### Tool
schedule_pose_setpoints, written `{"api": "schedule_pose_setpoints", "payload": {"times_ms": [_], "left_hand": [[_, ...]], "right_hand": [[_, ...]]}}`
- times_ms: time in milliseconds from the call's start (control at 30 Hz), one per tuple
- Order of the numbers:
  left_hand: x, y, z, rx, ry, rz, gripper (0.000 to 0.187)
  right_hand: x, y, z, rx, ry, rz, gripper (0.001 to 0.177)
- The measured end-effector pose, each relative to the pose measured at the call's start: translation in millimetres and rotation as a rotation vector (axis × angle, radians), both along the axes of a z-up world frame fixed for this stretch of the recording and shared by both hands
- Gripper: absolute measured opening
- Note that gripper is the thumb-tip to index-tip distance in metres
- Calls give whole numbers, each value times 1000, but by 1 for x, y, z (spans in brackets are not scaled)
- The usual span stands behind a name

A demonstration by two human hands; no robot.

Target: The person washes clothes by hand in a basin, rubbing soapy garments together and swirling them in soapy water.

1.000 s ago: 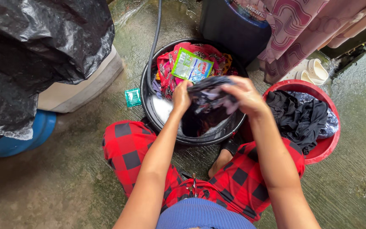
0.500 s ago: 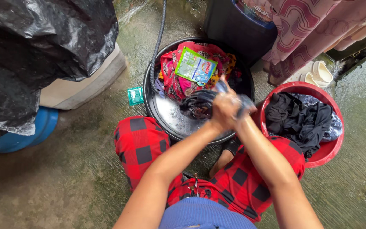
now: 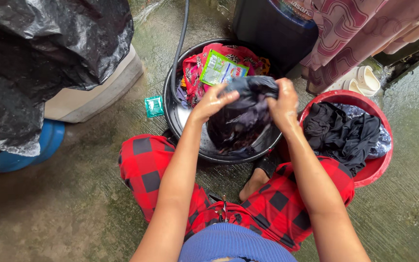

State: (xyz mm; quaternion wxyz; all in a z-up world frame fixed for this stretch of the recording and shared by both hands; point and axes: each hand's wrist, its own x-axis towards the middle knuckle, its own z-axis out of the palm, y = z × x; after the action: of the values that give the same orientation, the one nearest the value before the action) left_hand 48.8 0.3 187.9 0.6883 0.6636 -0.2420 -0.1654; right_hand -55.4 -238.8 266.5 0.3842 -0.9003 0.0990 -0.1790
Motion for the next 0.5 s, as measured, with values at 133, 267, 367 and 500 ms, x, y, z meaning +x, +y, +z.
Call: {"api": "schedule_pose_setpoints", "payload": {"times_ms": [133, 267, 367, 500], "left_hand": [[-19, 10, 26, 304, 283, -556, 46], [-31, -6, 34, 417, -55, -543, 45], [-24, -4, 30, 371, -134, -243, 56], [-17, -14, 14, -9, -179, -175, 97]], "right_hand": [[12, -29, -32, -26, -102, -275, 14], [22, -17, -54, 1049, 221, -39, 18], [14, 0, -37, 1437, 383, 32, 34], [4, 16, 4, 1476, 346, 86, 45]]}}
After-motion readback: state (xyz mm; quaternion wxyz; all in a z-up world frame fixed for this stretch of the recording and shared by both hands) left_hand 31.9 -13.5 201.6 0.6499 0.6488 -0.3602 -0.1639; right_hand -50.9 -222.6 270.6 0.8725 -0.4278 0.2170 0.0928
